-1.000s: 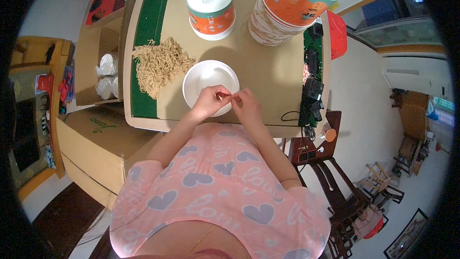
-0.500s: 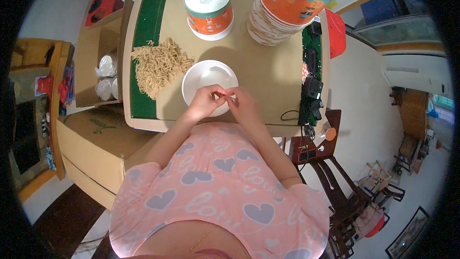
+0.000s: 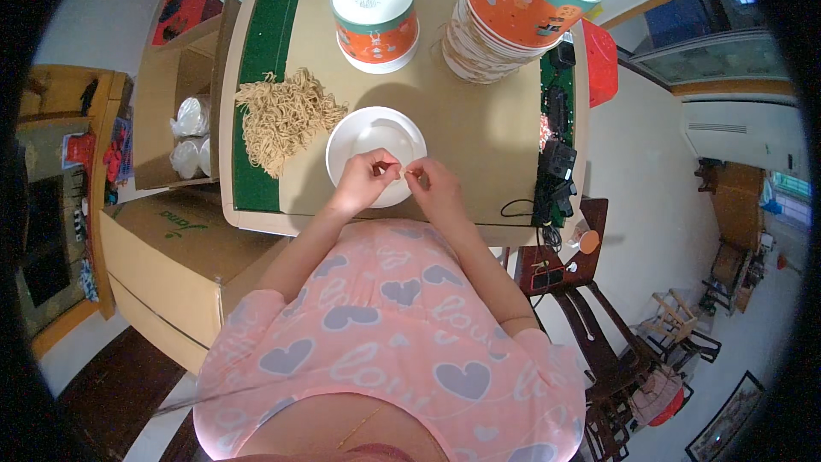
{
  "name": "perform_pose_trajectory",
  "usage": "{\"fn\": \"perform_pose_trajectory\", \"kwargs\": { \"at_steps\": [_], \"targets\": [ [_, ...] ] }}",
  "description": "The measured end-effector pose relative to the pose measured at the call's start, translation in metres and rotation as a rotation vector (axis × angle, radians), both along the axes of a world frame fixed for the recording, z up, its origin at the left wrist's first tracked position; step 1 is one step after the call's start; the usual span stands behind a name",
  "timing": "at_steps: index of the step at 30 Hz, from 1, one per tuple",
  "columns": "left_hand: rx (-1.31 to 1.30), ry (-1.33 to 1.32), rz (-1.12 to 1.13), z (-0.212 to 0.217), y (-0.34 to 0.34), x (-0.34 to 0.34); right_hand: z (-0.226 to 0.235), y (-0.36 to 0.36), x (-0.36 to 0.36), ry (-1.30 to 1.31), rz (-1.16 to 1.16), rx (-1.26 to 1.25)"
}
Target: Placing small rubber bands into paper bowls and organizing them for packaging.
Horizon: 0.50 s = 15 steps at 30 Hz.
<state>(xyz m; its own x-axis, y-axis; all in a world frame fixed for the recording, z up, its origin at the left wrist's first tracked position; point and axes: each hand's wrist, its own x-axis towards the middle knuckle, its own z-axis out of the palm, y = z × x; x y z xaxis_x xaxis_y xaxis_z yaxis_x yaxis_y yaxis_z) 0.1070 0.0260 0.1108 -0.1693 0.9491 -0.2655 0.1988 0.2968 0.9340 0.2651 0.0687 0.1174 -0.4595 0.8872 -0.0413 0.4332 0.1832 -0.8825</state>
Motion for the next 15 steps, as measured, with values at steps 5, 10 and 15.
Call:
{"fn": "perform_pose_trajectory", "kwargs": {
  "at_steps": [5, 10, 15],
  "targets": [
    [0.025, 0.040, 0.014, 0.003, 0.001, 0.003, 0.002, 0.002, 0.000, -0.095, 0.015, -0.020],
    [0.004, 0.033, 0.078, -0.003, 0.001, 0.005, -0.005, 0.000, 0.002, -0.042, -0.007, 0.000],
    [0.002, 0.048, 0.071, 0.006, 0.002, 0.005, -0.002, 0.001, 0.002, -0.006, -0.016, -0.006]
  ]
}}
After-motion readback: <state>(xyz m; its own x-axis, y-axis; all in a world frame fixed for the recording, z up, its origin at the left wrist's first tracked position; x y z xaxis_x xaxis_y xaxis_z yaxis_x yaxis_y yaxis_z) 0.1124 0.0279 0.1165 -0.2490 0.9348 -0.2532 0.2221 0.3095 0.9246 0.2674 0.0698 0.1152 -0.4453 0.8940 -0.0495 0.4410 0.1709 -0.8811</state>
